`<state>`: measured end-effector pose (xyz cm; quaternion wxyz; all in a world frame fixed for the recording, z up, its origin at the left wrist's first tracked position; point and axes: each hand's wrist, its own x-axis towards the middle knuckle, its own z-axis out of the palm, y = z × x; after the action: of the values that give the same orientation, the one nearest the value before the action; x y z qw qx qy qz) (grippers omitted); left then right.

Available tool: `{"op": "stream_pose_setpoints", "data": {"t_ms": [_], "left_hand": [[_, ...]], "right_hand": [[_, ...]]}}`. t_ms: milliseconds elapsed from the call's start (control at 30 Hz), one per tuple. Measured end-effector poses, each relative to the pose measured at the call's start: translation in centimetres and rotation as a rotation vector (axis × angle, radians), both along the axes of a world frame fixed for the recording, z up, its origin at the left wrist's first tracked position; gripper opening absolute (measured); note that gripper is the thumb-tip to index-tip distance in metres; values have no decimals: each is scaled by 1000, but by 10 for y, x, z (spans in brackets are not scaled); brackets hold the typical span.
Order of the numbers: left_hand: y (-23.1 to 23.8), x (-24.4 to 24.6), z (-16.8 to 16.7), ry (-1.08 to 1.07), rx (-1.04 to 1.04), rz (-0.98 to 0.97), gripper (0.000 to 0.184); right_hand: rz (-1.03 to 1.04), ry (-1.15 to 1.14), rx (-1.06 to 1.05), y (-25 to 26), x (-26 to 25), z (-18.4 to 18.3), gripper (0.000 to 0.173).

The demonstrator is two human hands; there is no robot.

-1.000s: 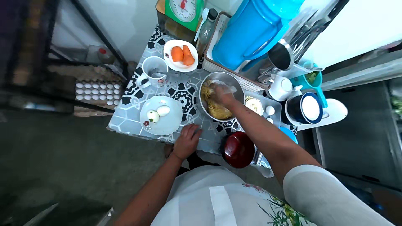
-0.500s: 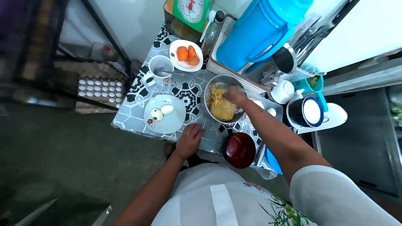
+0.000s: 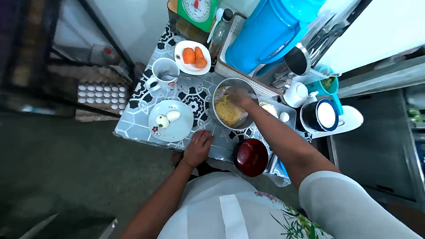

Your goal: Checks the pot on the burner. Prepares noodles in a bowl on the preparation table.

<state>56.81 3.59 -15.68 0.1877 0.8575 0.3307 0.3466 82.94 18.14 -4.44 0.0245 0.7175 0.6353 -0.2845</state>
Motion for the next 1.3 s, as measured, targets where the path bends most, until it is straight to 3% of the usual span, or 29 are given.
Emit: {"op": "stream_pose_setpoints", "data": {"t_ms": [67, 133, 200, 267, 333, 367, 467, 633, 733, 833, 933, 1000, 1100, 1200, 1300], "left_hand": [[0, 0, -1, 5, 1, 0, 25], [-1, -1, -1, 9, -2, 1, 25], [-1, 0, 0, 9, 3, 5, 25], [-1, 0, -1, 15, 4, 4, 26], [-1, 0, -1, 13, -9, -9, 27], [-1, 0, 0, 19, -20, -16, 27], [0, 0, 3, 25, -30, -20, 26], [-1, 0, 1, 26, -20, -20, 24], [-1, 0, -2, 23, -8, -19, 25], [-2, -1, -3, 23, -11, -13, 25], [-1, 0, 0, 28, -30, -18, 25], [-1, 0, 0, 23, -38, -19, 24], [-1, -1, 1, 33, -41, -12, 25], [-2, 1, 1, 34, -53, 1, 25], [-2, 1, 0, 38, -44, 2, 26]], "right_hand": [[-208, 1, 36, -6, 5, 7, 36], [-290, 32, 37, -18, 11, 14, 41], [-207, 73, -57, -31, 16, 29, 49], [-45, 23, -143, -37, 15, 42, 74], [65, -9, -79, -45, 7, 34, 100], [92, -34, -17, -47, 2, 22, 105], [31, -122, 158, -48, -7, -9, 94], [-189, 57, 217, -47, 4, -6, 50], [-309, 236, 183, -51, 7, 8, 55], [-417, 596, -59, -61, 14, 27, 73], [-474, 741, -115, -69, 21, 30, 58], [-452, 658, -100, -69, 20, 24, 55], [-243, 303, -61, -66, 1, 22, 62], [-159, -3, -29, -64, -19, 18, 57], [-141, -86, -42, -60, -18, 22, 54]]}}
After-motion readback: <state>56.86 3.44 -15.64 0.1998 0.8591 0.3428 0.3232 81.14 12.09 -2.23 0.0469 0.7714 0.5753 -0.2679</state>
